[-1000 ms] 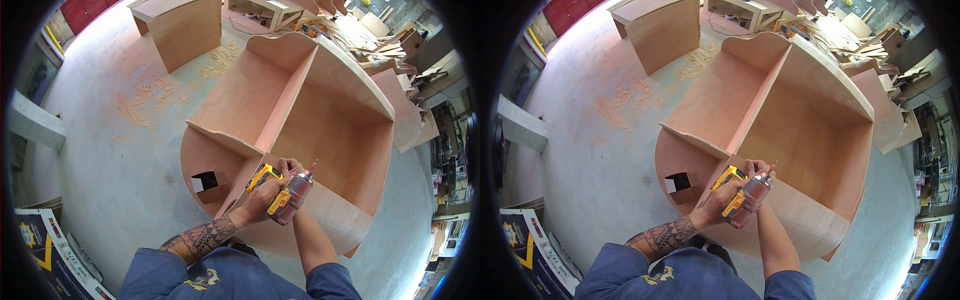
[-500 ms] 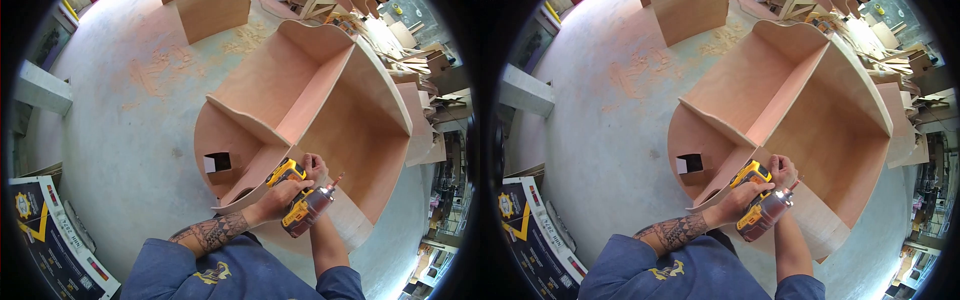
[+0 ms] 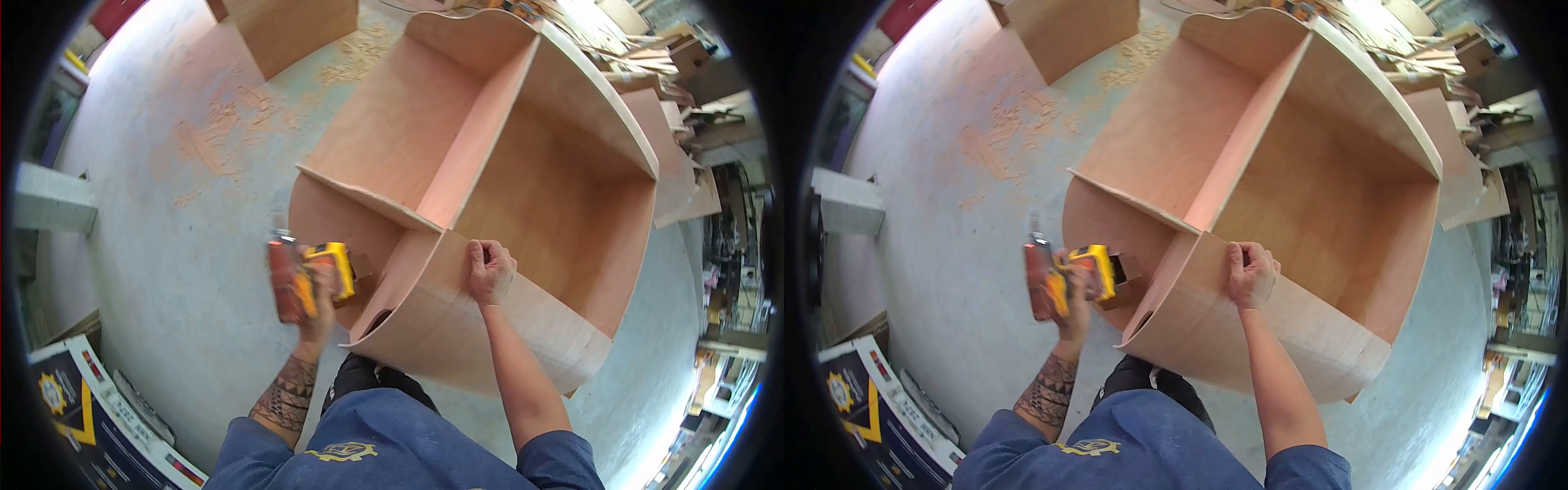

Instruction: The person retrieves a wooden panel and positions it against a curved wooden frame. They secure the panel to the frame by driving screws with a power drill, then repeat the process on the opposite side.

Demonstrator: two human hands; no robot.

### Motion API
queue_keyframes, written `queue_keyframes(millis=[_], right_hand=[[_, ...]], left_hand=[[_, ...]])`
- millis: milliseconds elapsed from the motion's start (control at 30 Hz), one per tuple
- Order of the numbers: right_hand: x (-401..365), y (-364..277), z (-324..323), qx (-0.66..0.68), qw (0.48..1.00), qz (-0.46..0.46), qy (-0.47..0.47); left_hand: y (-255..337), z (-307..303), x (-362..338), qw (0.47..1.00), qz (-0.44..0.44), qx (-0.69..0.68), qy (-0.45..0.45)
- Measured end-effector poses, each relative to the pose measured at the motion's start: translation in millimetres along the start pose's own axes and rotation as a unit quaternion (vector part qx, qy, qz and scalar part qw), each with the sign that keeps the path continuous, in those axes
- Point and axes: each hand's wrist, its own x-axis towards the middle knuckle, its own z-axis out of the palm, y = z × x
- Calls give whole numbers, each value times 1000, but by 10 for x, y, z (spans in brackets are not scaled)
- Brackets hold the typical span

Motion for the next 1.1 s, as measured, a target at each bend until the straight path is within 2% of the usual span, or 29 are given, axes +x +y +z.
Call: queue_keyframes(millis=[33,67,100,167,200,267,400,467,500,567,600,633,700,733,767,833,867,933,967,1033,1067,1100], right_hand=[[15,-19,-2,-3,1000,-15,4],[22,-30,-12,-1,1000,-17,-3],[23,-44,-20,-9,1000,-6,5],[20,-80,-35,-2,1000,-20,1],[25,-102,-61,-3,1000,-18,-5],[31,-125,-89,-3,1000,-12,-8],[31,-122,-82,2,1000,-22,-7],[49,-133,-81,3,1000,-20,-6],[38,-131,-82,6,1000,-25,-2],[42,-120,-76,7,1000,-24,0],[34,-118,-69,9,999,-31,5],[28,-118,-62,12,1000,-23,-1],[35,-118,-60,11,1000,-19,1],[30,-125,-65,12,1000,-13,-2],[24,-117,-63,14,1000,-9,-4],[32,-94,-48,6,1000,-16,0],[36,-100,-43,14,1000,-19,-5],[35,-101,-51,22,1000,-4,-5],[34,-103,-47,29,999,-8,-11],[33,-88,-36,19,1000,13,-9],[37,-80,-33,23,999,21,-15],[34,-74,-28,31,999,13,-20]], left_hand=[[80,64,253,991,2,-77,108],[-197,63,453,988,-5,-67,136],[-640,-1,682,990,-4,-71,121],[-1431,-7,1052,971,-223,-83,22],[-1520,163,1141,971,-226,-81,11],[-1630,458,1343,982,-52,-99,149],[-1838,750,1410,982,-58,-106,144],[-1827,775,1338,991,-34,81,104],[-1842,792,1301,991,-34,88,96],[-1914,812,1246,993,-104,-40,44],[-2019,800,1207,998,-47,20,43],[-2104,777,1166,998,-49,29,38],[-2223,766,1095,998,0,1,59],[-2172,802,1038,986,-40,-155,45],[-2120,749,983,987,-41,-150,44],[-1921,561,944,989,-117,69,49],[-1885,510,923,989,-117,75,58],[-1991,449,927,997,-34,61,-16],[-2053,407,911,990,27,135,-23],[-1964,431,811,976,-37,211,41],[-1905,416,681,975,-39,215,51],[-1842,382,511,987,-73,134,55]])
